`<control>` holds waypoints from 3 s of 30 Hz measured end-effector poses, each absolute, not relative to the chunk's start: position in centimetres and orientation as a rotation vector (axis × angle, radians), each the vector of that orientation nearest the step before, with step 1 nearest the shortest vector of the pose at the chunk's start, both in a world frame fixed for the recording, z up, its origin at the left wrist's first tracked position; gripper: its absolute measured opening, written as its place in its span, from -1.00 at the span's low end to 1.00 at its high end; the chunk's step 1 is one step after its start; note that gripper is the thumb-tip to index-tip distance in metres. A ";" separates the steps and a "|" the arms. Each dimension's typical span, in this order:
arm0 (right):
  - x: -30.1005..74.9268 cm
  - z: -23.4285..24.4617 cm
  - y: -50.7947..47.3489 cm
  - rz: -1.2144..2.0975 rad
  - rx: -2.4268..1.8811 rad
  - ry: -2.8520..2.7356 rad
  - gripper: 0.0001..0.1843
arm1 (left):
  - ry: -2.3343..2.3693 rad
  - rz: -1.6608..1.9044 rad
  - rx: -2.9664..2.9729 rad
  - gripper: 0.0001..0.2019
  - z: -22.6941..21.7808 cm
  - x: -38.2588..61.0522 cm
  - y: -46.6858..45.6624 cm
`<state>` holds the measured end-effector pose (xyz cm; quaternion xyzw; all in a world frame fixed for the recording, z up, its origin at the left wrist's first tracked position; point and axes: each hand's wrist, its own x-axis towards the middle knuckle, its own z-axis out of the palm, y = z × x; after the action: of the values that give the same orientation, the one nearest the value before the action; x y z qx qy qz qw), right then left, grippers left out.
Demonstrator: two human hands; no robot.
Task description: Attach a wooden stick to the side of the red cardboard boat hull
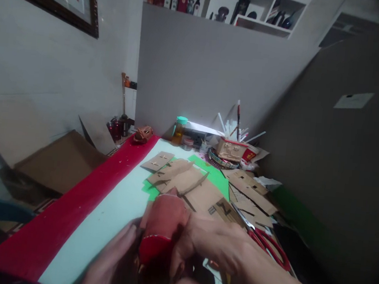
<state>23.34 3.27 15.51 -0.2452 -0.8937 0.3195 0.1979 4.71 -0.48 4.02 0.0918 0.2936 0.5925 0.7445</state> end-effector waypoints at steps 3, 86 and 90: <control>23.7 15.6 3.2 0.942 -0.815 -2.508 -0.83 | 0.409 1.084 0.129 -0.78 3.9 4.6 -0.5; 27.7 17.2 3.4 0.822 -0.768 -2.340 -0.80 | 0.513 1.151 0.252 -0.47 4.3 5.9 2.0; 27.8 17.1 3.4 0.809 -0.746 -2.342 -0.76 | 0.456 1.195 0.312 -0.52 5.0 6.9 1.9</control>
<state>27.82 3.41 17.08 -0.2774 -0.8705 0.3008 0.2735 6.90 1.88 5.00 0.1448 0.2117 0.5554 0.7910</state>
